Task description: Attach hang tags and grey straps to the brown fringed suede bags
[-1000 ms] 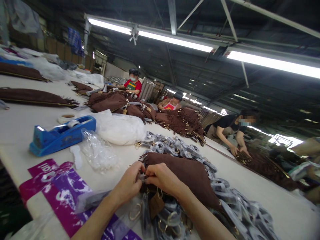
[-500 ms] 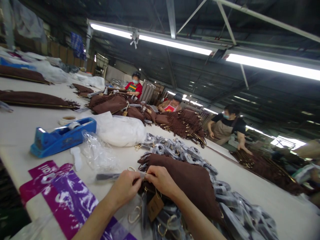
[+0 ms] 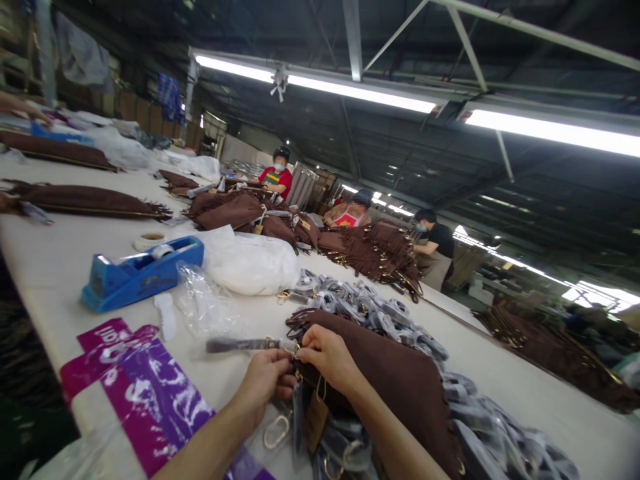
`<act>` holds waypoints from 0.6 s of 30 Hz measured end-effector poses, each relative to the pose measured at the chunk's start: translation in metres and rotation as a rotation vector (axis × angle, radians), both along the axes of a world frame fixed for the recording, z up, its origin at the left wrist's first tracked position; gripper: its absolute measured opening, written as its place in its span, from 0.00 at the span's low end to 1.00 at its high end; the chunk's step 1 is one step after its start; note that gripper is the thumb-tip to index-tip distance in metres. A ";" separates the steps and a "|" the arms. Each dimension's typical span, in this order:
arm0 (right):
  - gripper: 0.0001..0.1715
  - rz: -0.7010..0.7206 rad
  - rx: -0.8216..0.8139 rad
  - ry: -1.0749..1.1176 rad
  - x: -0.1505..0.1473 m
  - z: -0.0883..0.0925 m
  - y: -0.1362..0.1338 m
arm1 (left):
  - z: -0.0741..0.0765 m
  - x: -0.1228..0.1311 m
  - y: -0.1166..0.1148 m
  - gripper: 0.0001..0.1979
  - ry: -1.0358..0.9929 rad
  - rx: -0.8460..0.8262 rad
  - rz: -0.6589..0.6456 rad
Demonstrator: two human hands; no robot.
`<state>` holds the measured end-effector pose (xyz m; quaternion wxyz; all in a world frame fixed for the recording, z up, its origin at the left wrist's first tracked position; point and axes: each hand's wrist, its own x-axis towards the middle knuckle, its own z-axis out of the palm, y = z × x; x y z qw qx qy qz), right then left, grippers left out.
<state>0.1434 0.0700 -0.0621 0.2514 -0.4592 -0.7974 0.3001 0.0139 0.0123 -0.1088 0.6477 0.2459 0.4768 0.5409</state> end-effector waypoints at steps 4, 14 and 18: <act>0.07 0.000 0.032 -0.007 0.001 0.000 -0.002 | 0.000 0.002 0.000 0.08 -0.024 0.014 0.027; 0.07 0.089 0.107 -0.071 0.000 0.007 -0.006 | -0.010 0.002 0.005 0.03 0.111 0.154 0.029; 0.07 0.087 0.095 -0.079 0.000 0.006 -0.006 | -0.013 0.002 0.007 0.05 0.245 0.217 0.013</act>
